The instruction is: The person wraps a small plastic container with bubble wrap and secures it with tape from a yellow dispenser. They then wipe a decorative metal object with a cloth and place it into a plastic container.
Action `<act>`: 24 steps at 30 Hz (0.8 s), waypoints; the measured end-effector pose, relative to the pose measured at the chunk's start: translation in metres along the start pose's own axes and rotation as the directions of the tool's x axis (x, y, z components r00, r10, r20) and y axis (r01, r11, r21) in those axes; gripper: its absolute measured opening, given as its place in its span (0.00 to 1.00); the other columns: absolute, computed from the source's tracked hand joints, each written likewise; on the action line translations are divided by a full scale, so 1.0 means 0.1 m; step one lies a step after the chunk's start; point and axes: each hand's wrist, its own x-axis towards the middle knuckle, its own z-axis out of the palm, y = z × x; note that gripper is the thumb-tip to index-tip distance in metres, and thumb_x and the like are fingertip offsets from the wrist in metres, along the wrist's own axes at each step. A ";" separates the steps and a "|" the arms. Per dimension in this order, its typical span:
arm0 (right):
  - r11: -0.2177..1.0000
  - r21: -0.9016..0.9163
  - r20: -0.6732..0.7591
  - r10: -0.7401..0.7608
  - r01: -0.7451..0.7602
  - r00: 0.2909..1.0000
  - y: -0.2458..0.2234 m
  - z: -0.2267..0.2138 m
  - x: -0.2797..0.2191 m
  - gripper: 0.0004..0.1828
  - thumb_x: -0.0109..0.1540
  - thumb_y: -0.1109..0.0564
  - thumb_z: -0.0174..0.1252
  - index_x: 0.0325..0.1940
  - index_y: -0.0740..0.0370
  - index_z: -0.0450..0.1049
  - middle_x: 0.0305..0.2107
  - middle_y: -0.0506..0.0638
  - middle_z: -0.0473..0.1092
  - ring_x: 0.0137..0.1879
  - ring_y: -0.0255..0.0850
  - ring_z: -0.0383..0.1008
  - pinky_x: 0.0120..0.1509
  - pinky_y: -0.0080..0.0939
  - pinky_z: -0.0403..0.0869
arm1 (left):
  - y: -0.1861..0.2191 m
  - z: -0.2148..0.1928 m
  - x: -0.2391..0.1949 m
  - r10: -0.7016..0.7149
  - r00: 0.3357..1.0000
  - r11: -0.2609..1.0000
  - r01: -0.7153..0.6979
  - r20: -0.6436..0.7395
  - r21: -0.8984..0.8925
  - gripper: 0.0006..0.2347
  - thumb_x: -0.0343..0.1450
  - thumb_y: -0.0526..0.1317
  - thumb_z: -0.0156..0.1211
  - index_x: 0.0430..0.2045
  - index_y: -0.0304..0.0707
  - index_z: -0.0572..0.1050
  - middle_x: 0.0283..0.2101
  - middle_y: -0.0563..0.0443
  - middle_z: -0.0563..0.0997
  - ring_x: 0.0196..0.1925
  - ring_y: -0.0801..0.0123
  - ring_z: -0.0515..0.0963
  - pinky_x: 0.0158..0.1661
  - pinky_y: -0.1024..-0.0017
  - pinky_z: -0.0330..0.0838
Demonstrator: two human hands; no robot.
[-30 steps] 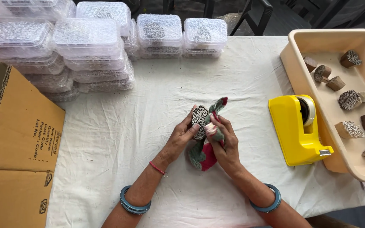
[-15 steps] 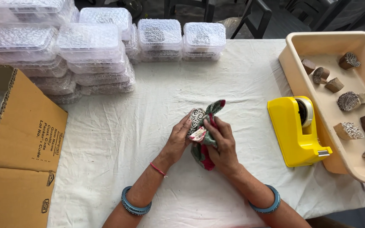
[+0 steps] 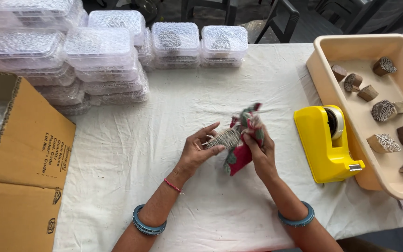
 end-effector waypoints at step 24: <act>0.879 -0.320 0.173 -0.313 0.354 0.934 -0.09 0.27 -0.21 0.16 0.69 0.66 0.53 0.61 0.68 0.72 0.61 0.58 0.68 0.69 0.47 0.68 0.71 0.43 0.68 | 0.12 0.04 -0.02 -0.166 0.974 0.956 0.197 0.153 -0.215 0.30 0.78 0.46 0.50 0.76 0.48 0.47 0.64 0.52 0.71 0.62 0.70 0.74 0.61 0.64 0.73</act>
